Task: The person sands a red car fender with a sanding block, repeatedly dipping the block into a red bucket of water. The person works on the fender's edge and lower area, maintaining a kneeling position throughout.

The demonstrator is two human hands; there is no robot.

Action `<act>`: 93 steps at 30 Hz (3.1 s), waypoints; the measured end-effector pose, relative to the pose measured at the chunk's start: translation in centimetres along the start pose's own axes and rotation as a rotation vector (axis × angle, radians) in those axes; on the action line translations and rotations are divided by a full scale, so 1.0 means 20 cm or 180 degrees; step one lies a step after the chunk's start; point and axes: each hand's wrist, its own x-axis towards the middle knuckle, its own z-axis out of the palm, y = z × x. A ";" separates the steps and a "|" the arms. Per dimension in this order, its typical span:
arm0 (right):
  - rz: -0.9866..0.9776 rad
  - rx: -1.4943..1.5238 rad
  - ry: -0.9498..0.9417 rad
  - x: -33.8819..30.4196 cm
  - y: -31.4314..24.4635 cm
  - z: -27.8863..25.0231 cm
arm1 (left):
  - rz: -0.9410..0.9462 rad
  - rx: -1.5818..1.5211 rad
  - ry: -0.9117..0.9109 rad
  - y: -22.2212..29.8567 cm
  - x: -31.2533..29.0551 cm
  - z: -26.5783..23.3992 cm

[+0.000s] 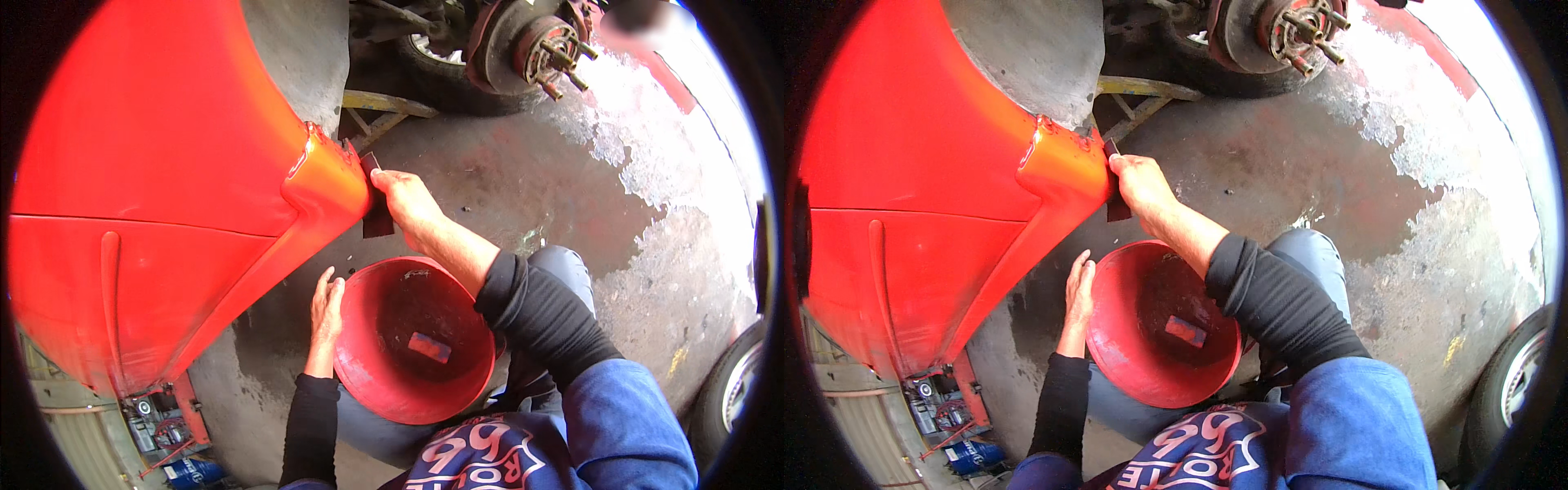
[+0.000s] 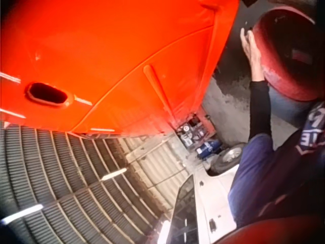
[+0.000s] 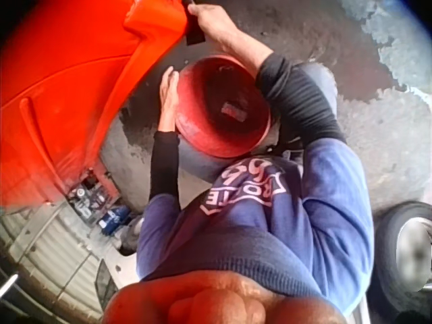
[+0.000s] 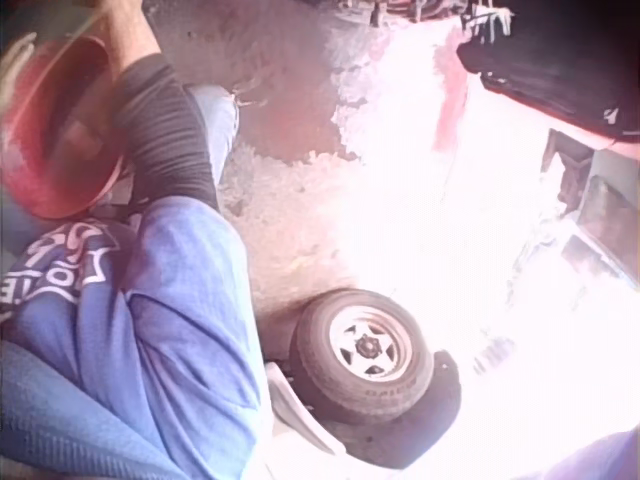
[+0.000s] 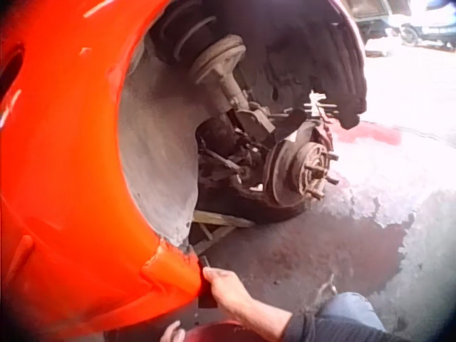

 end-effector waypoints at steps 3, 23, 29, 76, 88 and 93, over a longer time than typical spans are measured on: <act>-0.0004 0.0809 -0.0184 0.13 -0.08 0.05 | 0.0044 -0.0105 0.0048 -0.02 0.01 0.00; -0.0362 0.0543 -0.0301 -0.03 0.04 -0.12 | 0.0236 0.0242 0.0336 -0.03 0.01 0.00; 0.0591 0.1035 -0.0300 -0.12 -0.07 -0.34 | 0.0203 -0.0025 0.0506 -0.10 0.03 0.01; -0.0816 -0.0341 -0.0642 -0.16 0.02 0.06 | -0.0011 0.0089 0.0303 -0.09 0.03 0.00; -0.0471 0.0653 -0.1090 -0.02 0.12 0.05 | 0.0359 0.0065 0.0225 -0.11 0.04 0.00; 0.0282 0.0994 -0.1162 0.04 0.03 -0.03 | -0.0228 -0.0828 0.0854 -0.02 -0.04 0.00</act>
